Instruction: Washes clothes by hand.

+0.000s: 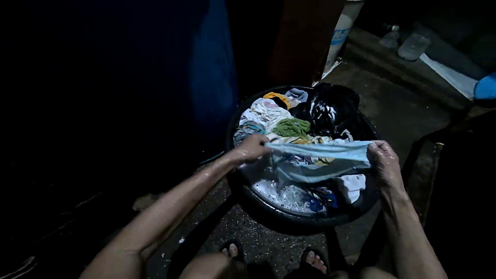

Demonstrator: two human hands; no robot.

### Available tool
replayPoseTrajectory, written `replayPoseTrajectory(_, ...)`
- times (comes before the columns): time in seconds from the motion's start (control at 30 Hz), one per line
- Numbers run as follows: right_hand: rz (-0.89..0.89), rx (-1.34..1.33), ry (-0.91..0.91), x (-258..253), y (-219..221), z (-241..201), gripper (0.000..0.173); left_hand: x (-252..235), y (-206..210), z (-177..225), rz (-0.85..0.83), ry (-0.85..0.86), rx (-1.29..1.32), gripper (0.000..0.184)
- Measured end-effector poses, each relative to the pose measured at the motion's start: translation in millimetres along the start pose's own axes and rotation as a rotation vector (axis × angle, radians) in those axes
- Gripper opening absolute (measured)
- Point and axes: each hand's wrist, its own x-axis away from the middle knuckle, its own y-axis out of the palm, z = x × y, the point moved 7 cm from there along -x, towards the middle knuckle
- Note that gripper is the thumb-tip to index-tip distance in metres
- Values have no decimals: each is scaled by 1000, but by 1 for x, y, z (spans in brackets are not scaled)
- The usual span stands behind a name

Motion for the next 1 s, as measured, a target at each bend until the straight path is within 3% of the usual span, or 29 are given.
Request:
replayPoseTrajectory(0.17,-54,29,7,13,-5,-33,20,18,-71,34,112,35,243,6)
replayPoseTrajectory(0.3,-256,-221,-10,16,2,-47,26,14,-98,53,140,111,423,23)
replayPoseTrajectory(0.5,-541,-432,-68,21,17,-64,3,8,-115,86,208,177,505,25)
replayPoseTrajectory(0.7,-689,-309,-6,30,23,-46,9,7,-119,96,228,187,534,25)
replayPoseTrajectory(0.83,-726,3,27,40,29,-26,22,3,-117,94,225,189,581,26)
replayPoseTrajectory(0.9,-785,203,102,48,34,-11,26,1,-118,93,239,189,598,26)
replayPoseTrajectory(1.0,-934,291,261,66,46,16,28,0,-115,96,231,205,619,30)
